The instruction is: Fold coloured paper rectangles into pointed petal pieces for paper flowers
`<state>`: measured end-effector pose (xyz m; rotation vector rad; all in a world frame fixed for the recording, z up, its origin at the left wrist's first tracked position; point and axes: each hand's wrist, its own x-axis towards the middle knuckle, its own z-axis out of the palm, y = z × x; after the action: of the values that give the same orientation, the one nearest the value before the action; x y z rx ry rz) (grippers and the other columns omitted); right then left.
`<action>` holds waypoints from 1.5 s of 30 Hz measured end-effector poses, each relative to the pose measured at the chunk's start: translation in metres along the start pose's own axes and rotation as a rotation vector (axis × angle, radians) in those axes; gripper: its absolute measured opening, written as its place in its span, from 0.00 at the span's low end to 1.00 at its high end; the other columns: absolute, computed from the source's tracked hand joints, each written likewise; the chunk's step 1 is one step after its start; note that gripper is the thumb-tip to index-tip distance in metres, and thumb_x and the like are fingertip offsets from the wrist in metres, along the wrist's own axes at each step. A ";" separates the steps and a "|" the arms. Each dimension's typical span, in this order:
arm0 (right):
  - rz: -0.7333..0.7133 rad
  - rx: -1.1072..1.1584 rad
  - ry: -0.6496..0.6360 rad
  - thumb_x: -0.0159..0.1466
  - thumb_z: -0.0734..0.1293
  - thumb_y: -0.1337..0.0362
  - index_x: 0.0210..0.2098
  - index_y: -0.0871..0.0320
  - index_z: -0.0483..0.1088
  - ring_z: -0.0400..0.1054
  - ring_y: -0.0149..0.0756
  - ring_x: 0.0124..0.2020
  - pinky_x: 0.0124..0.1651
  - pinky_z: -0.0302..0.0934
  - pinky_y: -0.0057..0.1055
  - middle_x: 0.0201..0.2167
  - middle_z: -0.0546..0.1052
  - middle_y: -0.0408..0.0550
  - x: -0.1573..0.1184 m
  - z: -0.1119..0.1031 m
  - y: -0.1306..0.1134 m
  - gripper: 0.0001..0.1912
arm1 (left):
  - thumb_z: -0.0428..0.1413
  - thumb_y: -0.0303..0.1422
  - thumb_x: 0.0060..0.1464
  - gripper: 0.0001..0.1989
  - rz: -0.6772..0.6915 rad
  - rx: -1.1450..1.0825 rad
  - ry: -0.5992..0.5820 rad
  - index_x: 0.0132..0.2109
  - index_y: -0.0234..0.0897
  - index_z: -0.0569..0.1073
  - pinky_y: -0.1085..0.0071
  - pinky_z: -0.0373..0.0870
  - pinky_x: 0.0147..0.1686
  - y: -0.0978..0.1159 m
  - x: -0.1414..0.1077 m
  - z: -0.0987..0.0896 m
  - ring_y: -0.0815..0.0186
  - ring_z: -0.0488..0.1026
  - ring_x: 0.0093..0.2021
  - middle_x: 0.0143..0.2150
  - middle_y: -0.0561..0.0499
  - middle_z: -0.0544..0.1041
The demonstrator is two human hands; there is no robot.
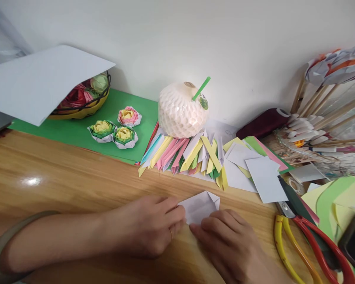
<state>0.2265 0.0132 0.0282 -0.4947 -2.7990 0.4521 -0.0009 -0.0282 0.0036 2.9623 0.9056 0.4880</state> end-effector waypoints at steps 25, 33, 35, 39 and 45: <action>0.594 0.183 0.270 0.64 0.63 0.64 0.34 0.57 0.67 0.67 0.33 0.28 0.29 0.62 0.29 0.29 0.71 0.46 0.000 0.024 0.001 0.04 | 0.42 0.24 0.65 0.14 0.030 0.042 0.110 0.49 0.30 0.71 0.60 0.60 0.52 -0.016 0.001 0.006 0.62 0.66 0.48 0.46 0.51 0.75; 0.592 0.166 0.282 0.65 0.61 0.65 0.36 0.57 0.69 0.68 0.35 0.31 0.31 0.64 0.29 0.31 0.73 0.48 0.005 0.026 0.001 0.06 | 0.43 0.24 0.65 0.15 0.051 0.123 0.097 0.53 0.31 0.68 0.56 0.51 0.60 -0.020 -0.002 0.008 0.62 0.63 0.54 0.53 0.52 0.73; 0.569 0.164 0.299 0.65 0.61 0.65 0.36 0.57 0.69 0.69 0.35 0.32 0.32 0.65 0.30 0.31 0.73 0.49 0.004 0.027 0.002 0.06 | 0.43 0.25 0.65 0.15 0.056 0.138 0.093 0.54 0.31 0.68 0.54 0.49 0.61 -0.022 -0.002 0.009 0.60 0.62 0.55 0.54 0.52 0.72; 0.517 0.142 0.320 0.64 0.61 0.68 0.34 0.57 0.69 0.68 0.35 0.32 0.33 0.64 0.30 0.30 0.73 0.47 0.005 0.026 0.004 0.05 | 0.44 0.26 0.64 0.16 0.048 0.155 0.040 0.56 0.33 0.67 0.55 0.45 0.63 -0.025 -0.003 0.012 0.60 0.59 0.58 0.57 0.53 0.69; 0.357 -0.028 0.337 0.64 0.61 0.70 0.35 0.58 0.69 0.66 0.36 0.31 0.32 0.62 0.31 0.29 0.73 0.47 0.005 0.027 0.004 0.05 | 0.47 0.27 0.64 0.15 0.030 0.147 0.061 0.55 0.34 0.67 0.55 0.47 0.63 -0.025 -0.001 0.014 0.60 0.60 0.59 0.57 0.51 0.69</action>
<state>0.2144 0.0116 0.0032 -0.9849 -2.3997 0.3588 -0.0112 -0.0070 -0.0126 3.1131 0.9438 0.5374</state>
